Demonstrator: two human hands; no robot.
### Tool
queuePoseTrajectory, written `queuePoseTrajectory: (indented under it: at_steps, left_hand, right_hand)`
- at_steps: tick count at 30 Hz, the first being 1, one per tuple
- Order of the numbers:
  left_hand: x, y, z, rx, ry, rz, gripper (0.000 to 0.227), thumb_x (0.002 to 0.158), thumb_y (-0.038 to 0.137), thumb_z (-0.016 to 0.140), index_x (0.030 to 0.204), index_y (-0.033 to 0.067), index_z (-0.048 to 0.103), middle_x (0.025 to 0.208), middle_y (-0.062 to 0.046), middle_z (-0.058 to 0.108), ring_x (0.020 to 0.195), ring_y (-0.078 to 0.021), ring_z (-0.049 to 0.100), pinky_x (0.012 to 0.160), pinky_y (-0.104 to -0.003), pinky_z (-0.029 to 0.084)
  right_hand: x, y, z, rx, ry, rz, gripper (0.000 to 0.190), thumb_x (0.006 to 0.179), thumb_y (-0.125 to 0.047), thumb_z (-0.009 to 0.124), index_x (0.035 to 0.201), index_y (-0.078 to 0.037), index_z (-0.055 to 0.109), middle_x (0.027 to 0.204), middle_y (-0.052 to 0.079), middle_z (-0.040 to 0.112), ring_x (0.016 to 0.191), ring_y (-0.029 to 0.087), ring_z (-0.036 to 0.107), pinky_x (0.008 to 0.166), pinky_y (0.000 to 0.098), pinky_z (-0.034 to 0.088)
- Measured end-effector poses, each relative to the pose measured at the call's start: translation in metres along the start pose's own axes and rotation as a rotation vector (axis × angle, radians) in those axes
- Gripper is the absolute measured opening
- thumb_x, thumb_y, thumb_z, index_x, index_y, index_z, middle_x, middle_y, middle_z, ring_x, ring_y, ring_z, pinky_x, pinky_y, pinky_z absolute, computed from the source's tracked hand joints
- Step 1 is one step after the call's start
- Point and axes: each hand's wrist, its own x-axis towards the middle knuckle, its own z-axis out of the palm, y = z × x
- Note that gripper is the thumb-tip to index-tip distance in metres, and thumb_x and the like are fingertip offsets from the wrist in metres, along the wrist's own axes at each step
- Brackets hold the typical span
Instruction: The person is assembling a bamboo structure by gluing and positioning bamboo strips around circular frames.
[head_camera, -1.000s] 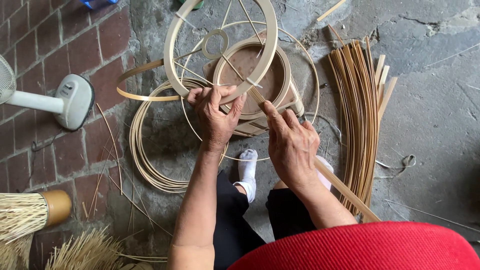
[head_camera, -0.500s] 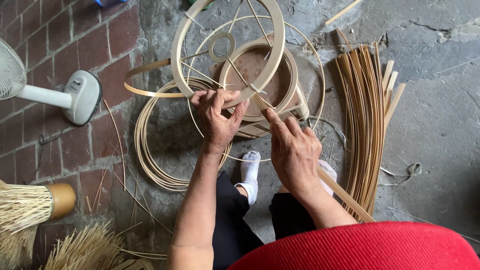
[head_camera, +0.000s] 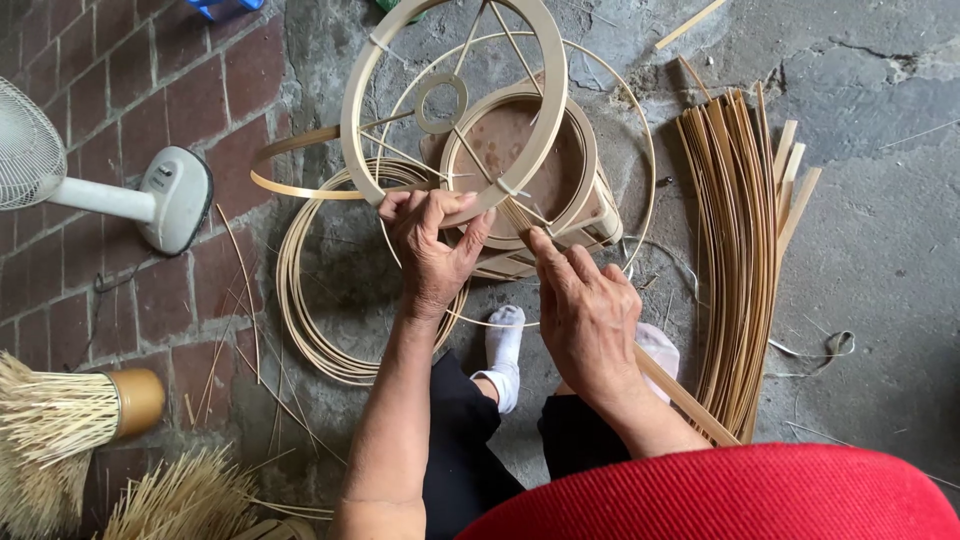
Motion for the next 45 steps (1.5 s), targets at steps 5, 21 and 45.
queuePoseTrajectory:
  at_steps: [5, 21, 45]
  left_hand:
    - [0.003, 0.004, 0.001, 0.027, 0.007, -0.003, 0.027, 0.087, 0.029, 0.089, 0.096, 0.0162, 0.067, 0.084, 0.005, 0.065, 0.085, -0.0170, 0.057, 0.098, -0.039, 0.036]
    - [-0.009, -0.030, 0.015, -0.005, -0.022, 0.023, 0.022, 0.091, 0.026, 0.087, 0.099, 0.0170, 0.069, 0.090, -0.002, 0.064, 0.103, -0.0278, 0.059, 0.113, -0.049, 0.031]
    - [-0.014, -0.086, 0.044, -0.123, 0.036, 0.233, 0.018, 0.097, -0.007, 0.064, 0.112, 0.0024, 0.065, 0.115, -0.010, 0.073, 0.113, -0.0248, 0.067, 0.114, -0.043, 0.046]
  right_hand:
    - [0.002, 0.002, -0.001, -0.024, -0.008, -0.015, 0.033, 0.100, -0.010, 0.068, 0.133, -0.012, 0.067, 0.078, 0.005, 0.057, 0.058, 0.020, 0.052, 0.057, 0.0353, 0.039]
    - [-0.036, -0.019, -0.051, -0.110, 0.107, 0.074, 0.056, 0.088, -0.022, 0.078, 0.140, -0.016, 0.061, 0.117, 0.008, 0.061, 0.107, 0.028, 0.056, 0.089, 0.0436, 0.041]
    - [-0.596, 0.216, -0.325, -0.832, 1.124, 1.054, 0.079, 0.083, -0.034, 0.100, 0.138, -0.004, 0.052, 0.121, 0.017, 0.051, 0.110, 0.032, 0.051, 0.095, 0.0473, 0.044]
